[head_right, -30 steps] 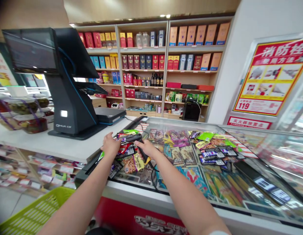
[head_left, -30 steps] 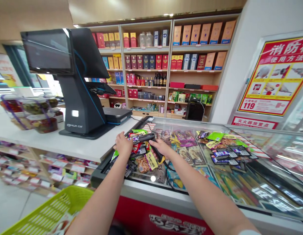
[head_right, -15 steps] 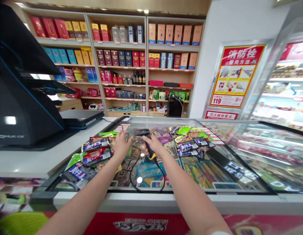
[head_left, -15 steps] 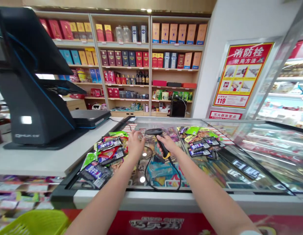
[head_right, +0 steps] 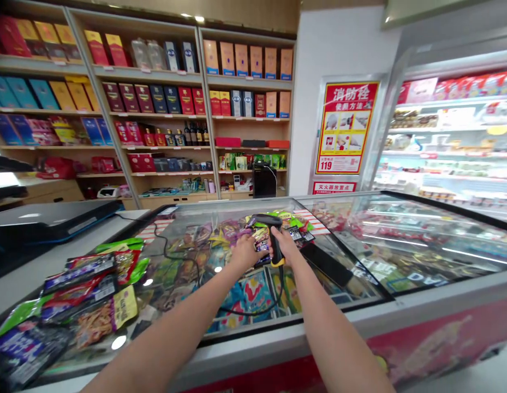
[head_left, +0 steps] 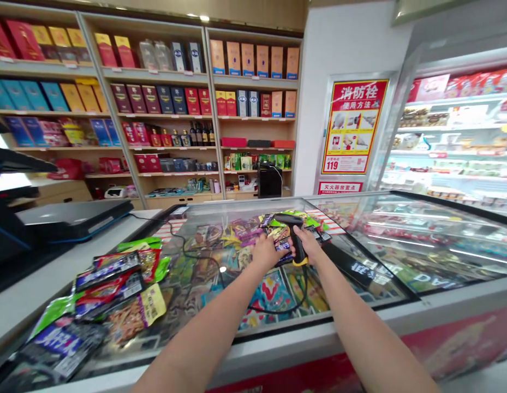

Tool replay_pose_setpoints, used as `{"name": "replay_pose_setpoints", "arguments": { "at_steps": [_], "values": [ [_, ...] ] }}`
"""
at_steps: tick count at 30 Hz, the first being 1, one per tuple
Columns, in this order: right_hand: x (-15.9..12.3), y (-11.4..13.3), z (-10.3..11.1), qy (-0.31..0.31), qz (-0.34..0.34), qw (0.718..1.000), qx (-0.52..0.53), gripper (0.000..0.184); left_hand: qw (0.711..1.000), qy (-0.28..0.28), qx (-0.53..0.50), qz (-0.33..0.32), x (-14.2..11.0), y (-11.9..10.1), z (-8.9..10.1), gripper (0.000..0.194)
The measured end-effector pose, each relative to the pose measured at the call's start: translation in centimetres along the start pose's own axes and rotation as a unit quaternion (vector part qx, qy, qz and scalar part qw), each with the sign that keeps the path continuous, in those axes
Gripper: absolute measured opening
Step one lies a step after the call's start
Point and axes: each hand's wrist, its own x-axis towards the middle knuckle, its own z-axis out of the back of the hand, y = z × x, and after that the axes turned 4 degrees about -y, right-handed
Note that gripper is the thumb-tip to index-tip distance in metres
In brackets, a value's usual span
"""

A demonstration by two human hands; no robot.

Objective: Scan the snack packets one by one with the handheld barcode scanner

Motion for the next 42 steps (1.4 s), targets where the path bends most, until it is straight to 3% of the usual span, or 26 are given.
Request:
{"name": "replay_pose_setpoints", "arguments": {
  "at_steps": [5,7,9,13,16,24,36,42],
  "values": [
    [-0.3,0.4,0.4,-0.001,0.011,1.000,0.007,0.041,0.992,-0.053,-0.116,0.016,0.9,1.1,-1.1,0.027],
    [-0.4,0.6,0.3,0.000,0.016,1.000,0.016,0.041,0.972,-0.085,-0.215,0.029,1.5,2.3,-1.0,0.013],
    [-0.6,0.8,0.2,0.006,0.017,0.999,0.027,0.040,0.947,-0.122,-0.292,0.051,2.0,3.6,-0.6,0.015],
    [-0.8,0.7,0.4,0.036,-0.002,0.999,0.011,0.041,0.915,-0.238,-0.305,0.117,2.9,5.9,0.6,0.016],
    [-1.0,0.5,0.3,0.067,-0.018,0.997,-0.023,0.042,0.899,-0.282,-0.294,0.159,3.3,6.9,1.4,0.014],
    [-1.7,0.6,-0.3,0.074,-0.027,0.995,-0.064,0.039,0.888,-0.321,-0.284,0.166,3.5,7.5,2.5,0.010],
    [-1.1,-0.2,-0.1,0.085,-0.051,0.992,-0.079,0.040,0.900,-0.316,-0.257,0.153,3.2,7.2,3.2,0.011],
    [-1.4,-0.8,-1.1,0.098,-0.048,0.993,-0.046,0.043,0.905,-0.312,-0.233,0.169,2.6,7.3,4.0,0.012]
  ]
}}
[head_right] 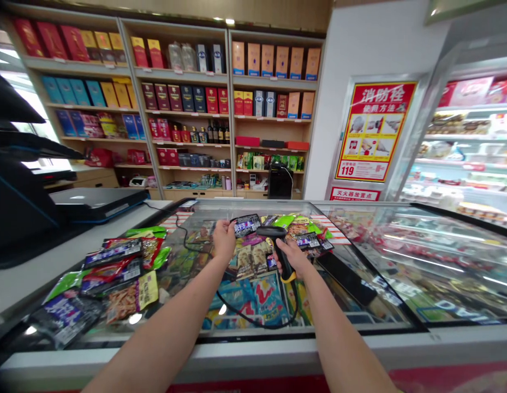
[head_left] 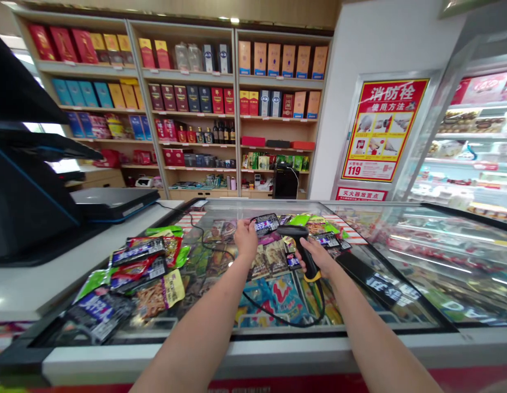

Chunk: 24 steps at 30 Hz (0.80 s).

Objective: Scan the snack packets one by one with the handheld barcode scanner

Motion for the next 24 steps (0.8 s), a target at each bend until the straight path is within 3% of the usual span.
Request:
{"name": "replay_pose_setpoints", "arguments": {
  "at_steps": [7,19,24],
  "values": [
    [0.4,0.5,-3.9,0.040,-0.016,0.999,-0.001,0.043,0.998,-0.021,0.053,0.035,2.1,1.6,4.7,0.015],
    [2.3,0.9,-16.8,0.150,-0.049,0.987,-0.025,0.040,0.974,-0.101,0.197,0.047,8.3,8.3,19.7,0.022],
    [3.0,0.5,-21.2,0.183,-0.055,0.981,-0.024,0.039,0.958,-0.099,0.252,0.096,10.1,10.2,24.1,0.024]
  ]
}}
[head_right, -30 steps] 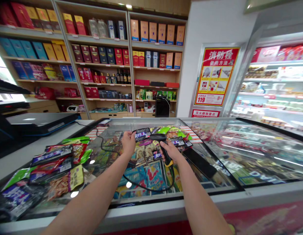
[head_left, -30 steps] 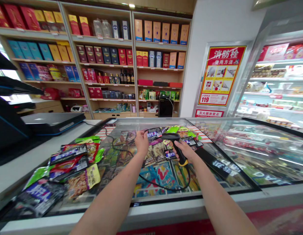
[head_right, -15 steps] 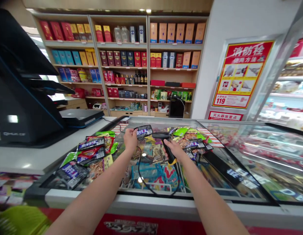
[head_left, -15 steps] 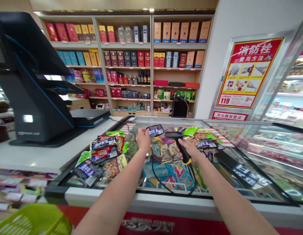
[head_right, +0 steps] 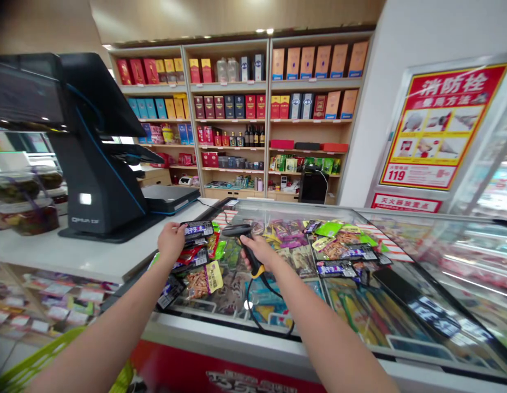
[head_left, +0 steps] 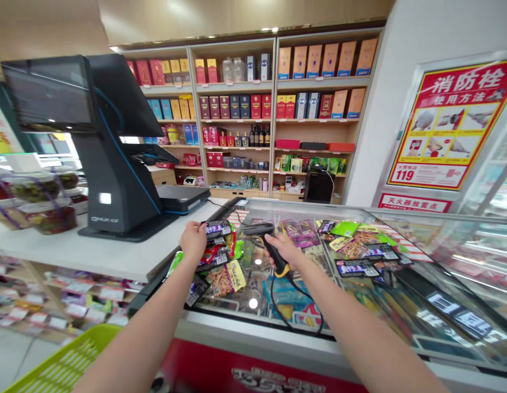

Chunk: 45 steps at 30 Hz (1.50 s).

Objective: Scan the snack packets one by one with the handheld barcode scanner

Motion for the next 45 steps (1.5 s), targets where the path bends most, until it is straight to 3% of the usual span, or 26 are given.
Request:
{"name": "replay_pose_setpoints", "arguments": {
  "at_steps": [8,12,15,18,21,26,30,33,36,39,45],
  "values": [
    [2.5,-1.0,-4.6,0.034,-0.024,0.999,-0.032,0.032,0.999,0.040,0.029,0.019,1.0,1.7,1.0,0.024],
    [2.4,-0.6,-5.0,0.034,-0.024,0.999,-0.028,0.026,0.999,0.039,0.029,0.008,0.9,1.5,1.2,0.028],
    [1.9,-0.1,-4.2,0.025,-0.020,0.999,-0.024,0.024,0.999,0.001,0.024,-0.023,0.6,0.5,0.8,0.032],
    [1.3,0.1,-2.6,0.009,-0.012,1.000,-0.019,0.027,0.997,-0.022,-0.009,-0.077,-0.6,-1.6,-0.3,0.030],
    [0.3,0.2,-0.2,-0.015,0.009,1.000,-0.004,0.033,0.990,0.007,-0.041,-0.138,-3.0,-4.6,-2.1,0.028],
    [-2.6,0.4,5.5,-0.092,0.019,0.995,0.019,0.038,0.967,0.169,-0.038,-0.189,-9.6,-10.8,-6.3,0.027],
    [-5.2,0.6,10.2,-0.157,0.032,0.986,0.038,0.037,0.911,0.319,0.000,-0.261,-15.9,-15.5,-9.8,0.033],
    [-6.9,0.8,13.2,-0.205,0.036,0.977,0.040,0.037,0.869,0.368,0.025,-0.329,-20.0,-18.1,-11.6,0.032],
    [-8.2,1.1,15.5,-0.241,0.036,0.968,0.052,0.040,0.851,0.366,0.047,-0.374,-22.7,-19.7,-12.7,0.034],
    [-8.9,1.2,17.1,-0.253,0.050,0.964,0.069,0.041,0.851,0.358,0.063,-0.380,-23.9,-20.2,-13.5,0.033],
    [-9.2,0.3,18.7,-0.265,0.077,0.955,0.109,0.041,0.872,0.388,-0.070,-0.290,-23.2,-19.3,-14.6,0.018]
  ]
}}
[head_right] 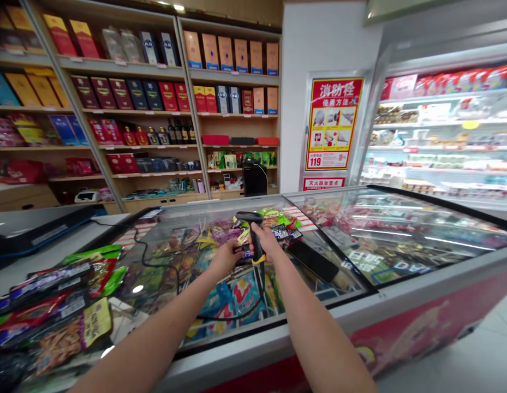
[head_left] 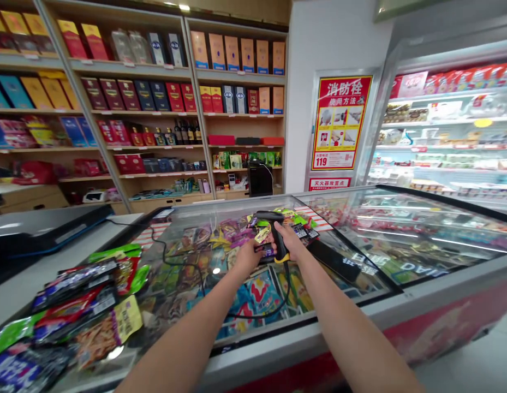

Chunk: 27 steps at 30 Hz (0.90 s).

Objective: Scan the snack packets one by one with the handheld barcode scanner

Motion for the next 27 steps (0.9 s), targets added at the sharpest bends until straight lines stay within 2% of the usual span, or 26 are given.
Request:
{"name": "replay_pose_setpoints", "arguments": {
  "at_steps": [3,7,10,16,27],
  "values": [
    [0.0,-0.6,0.8,0.024,-0.011,1.000,0.001,0.039,0.995,-0.074,-0.064,0.029,0.9,1.8,1.4,0.015],
    [-0.3,-0.8,1.5,0.064,-0.021,0.997,-0.047,0.043,0.974,-0.189,-0.073,0.099,2.3,4.4,3.7,0.014],
    [-0.6,-0.9,1.3,0.067,-0.024,0.993,-0.089,0.041,0.960,-0.237,-0.080,0.130,2.8,5.7,4.5,0.018],
    [-1.2,-1.1,0.8,0.077,-0.022,0.990,-0.118,0.039,0.952,-0.269,-0.080,0.121,2.8,5.9,4.5,0.023],
    [-1.0,-1.2,1.0,0.076,-0.037,0.987,-0.135,0.040,0.955,-0.261,-0.069,0.119,2.4,5.3,4.7,0.020]
  ]
}}
